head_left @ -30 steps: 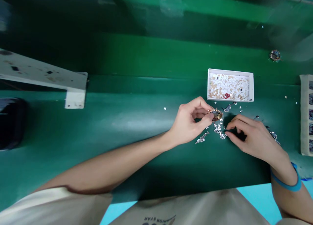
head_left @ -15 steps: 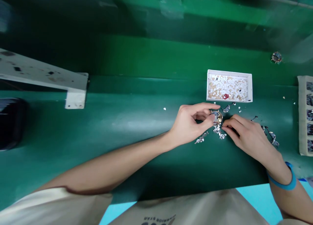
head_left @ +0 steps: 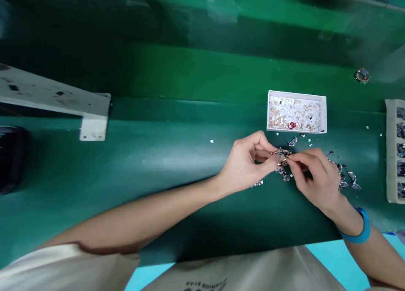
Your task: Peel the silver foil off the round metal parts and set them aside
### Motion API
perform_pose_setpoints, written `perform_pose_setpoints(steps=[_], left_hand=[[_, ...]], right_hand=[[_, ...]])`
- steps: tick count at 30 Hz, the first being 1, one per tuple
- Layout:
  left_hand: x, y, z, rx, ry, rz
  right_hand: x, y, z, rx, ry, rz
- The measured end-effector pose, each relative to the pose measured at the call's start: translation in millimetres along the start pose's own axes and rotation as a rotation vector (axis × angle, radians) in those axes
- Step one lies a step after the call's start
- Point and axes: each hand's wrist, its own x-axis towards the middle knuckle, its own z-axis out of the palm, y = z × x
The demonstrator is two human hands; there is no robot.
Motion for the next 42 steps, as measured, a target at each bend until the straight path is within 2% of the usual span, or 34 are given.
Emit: perform_pose_setpoints(steps=[6, 19, 24, 29, 33, 39, 42], left_hand=[[0.7, 2.1, -1.8, 0.011, -0.016, -0.013], [0.0, 0.8, -2.0, 0.016, -0.043, 0.029], [-0.7, -1.2, -2.5, 0.054, -0.057, 0.107], [-2.2, -4.1, -2.6, 0.146, -0.081, 0.219], [-5.5, -5.6, -1.5, 0.21, -0.081, 0.281], [-7.1, -5.9, -1.6, 0.253, -0.08, 0.275], [-5.2, -4.8, -2.3, 0.244, -0.09, 0.249]], right_hand=[[1.0, 0.2, 3.2, -0.104, 0.003, -0.011], [0.4, -0.2, 2.3, -0.108, 0.016, 0.03], [3.3, -2.0, 3.1, -0.043, 0.084, 0.097], [2.0, -5.8, 3.9, 0.053, 0.035, 0.231], [-1.1, -5.9, 3.4, 0.065, 0.033, 0.253], [-0.7, -5.0, 3.1, 0.169, -0.003, 0.331], [-0.4, -3.0, 3.3, 0.131, 0.024, 0.295]])
